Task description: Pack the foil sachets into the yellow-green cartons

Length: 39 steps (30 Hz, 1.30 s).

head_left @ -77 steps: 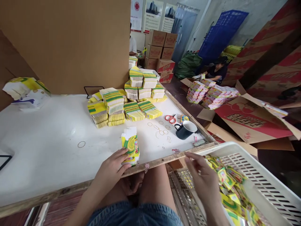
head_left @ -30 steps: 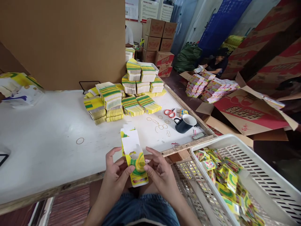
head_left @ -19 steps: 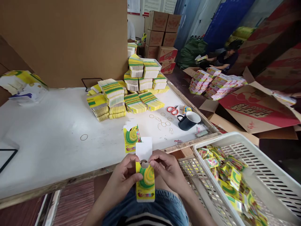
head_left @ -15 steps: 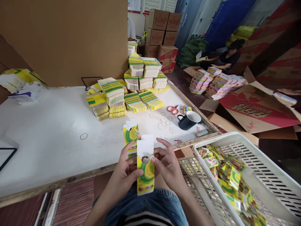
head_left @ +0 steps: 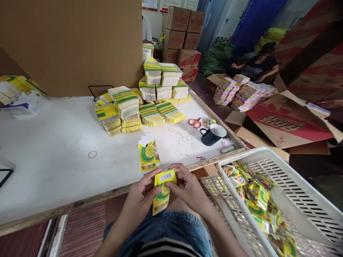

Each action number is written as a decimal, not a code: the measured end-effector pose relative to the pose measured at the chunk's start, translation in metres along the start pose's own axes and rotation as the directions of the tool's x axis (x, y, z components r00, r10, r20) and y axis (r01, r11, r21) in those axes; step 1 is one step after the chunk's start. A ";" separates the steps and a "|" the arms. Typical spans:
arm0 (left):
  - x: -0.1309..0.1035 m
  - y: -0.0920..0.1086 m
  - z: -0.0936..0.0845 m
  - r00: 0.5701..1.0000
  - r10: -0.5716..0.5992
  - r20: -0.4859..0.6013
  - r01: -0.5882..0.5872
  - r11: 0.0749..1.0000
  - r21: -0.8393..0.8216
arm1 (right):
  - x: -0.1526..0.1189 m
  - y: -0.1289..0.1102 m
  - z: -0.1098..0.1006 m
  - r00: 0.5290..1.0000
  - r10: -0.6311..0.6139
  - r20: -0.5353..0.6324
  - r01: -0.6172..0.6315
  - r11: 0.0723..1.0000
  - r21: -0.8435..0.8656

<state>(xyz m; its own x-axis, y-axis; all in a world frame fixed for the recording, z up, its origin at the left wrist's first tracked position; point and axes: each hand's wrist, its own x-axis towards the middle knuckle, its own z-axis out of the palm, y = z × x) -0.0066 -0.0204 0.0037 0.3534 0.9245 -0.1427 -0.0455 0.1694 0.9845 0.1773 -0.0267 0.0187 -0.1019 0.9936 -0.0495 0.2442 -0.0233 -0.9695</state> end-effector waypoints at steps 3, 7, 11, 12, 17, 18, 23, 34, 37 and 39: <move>0.000 0.002 0.001 1.000 -0.007 0.014 0.007 1.000 -0.021 | 0.002 0.002 0.003 1.000 0.029 0.010 -0.029 0.999 -0.014; 0.002 0.006 0.004 1.000 -0.001 -0.023 0.000 0.999 -0.032 | 0.001 0.005 0.005 0.999 0.046 0.028 -0.047 0.999 0.023; 0.003 0.009 0.002 0.998 -0.016 -0.061 0.010 0.994 -0.106 | 0.000 0.005 -0.002 0.997 -0.059 0.045 0.060 0.998 -0.020; 0.003 0.010 0.002 0.998 -0.023 -0.053 0.016 0.992 -0.124 | 0.000 0.005 -0.004 0.993 -0.111 0.035 0.112 0.994 -0.017; 0.004 0.008 0.007 0.999 0.018 -0.049 -0.024 0.994 -0.106 | 0.001 0.005 0.001 0.979 -0.150 -0.140 0.179 0.958 0.226; 0.004 0.008 0.010 0.997 0.043 -0.066 -0.048 0.995 -0.082 | 0.001 0.005 0.005 0.976 -0.138 -0.169 0.180 0.947 0.265; 0.003 0.014 0.017 0.975 0.190 -0.111 -0.175 0.975 0.139 | -0.012 0.000 0.002 0.952 -0.208 -0.226 0.247 0.955 0.162; 0.043 -0.001 -0.061 0.915 0.382 0.129 -0.300 0.434 0.850 | -0.039 0.020 -0.072 0.533 -0.428 -0.729 -0.097 0.826 -0.556; 0.039 0.008 -0.060 0.885 0.441 0.152 -0.342 0.392 0.854 | -0.021 0.024 -0.027 0.764 -0.111 -0.636 -0.029 0.978 -0.206; 0.029 0.017 -0.052 0.851 0.505 0.142 -0.368 0.380 0.849 | -0.009 0.020 0.000 0.866 0.037 -0.499 -0.033 0.999 0.018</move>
<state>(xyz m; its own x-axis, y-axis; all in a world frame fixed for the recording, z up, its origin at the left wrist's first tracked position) -0.0458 0.0273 0.0106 0.4109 0.8238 0.3905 0.6460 -0.5653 0.5129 0.1827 -0.0363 -0.0002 0.4026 0.9145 0.0408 0.2296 -0.0577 -0.9716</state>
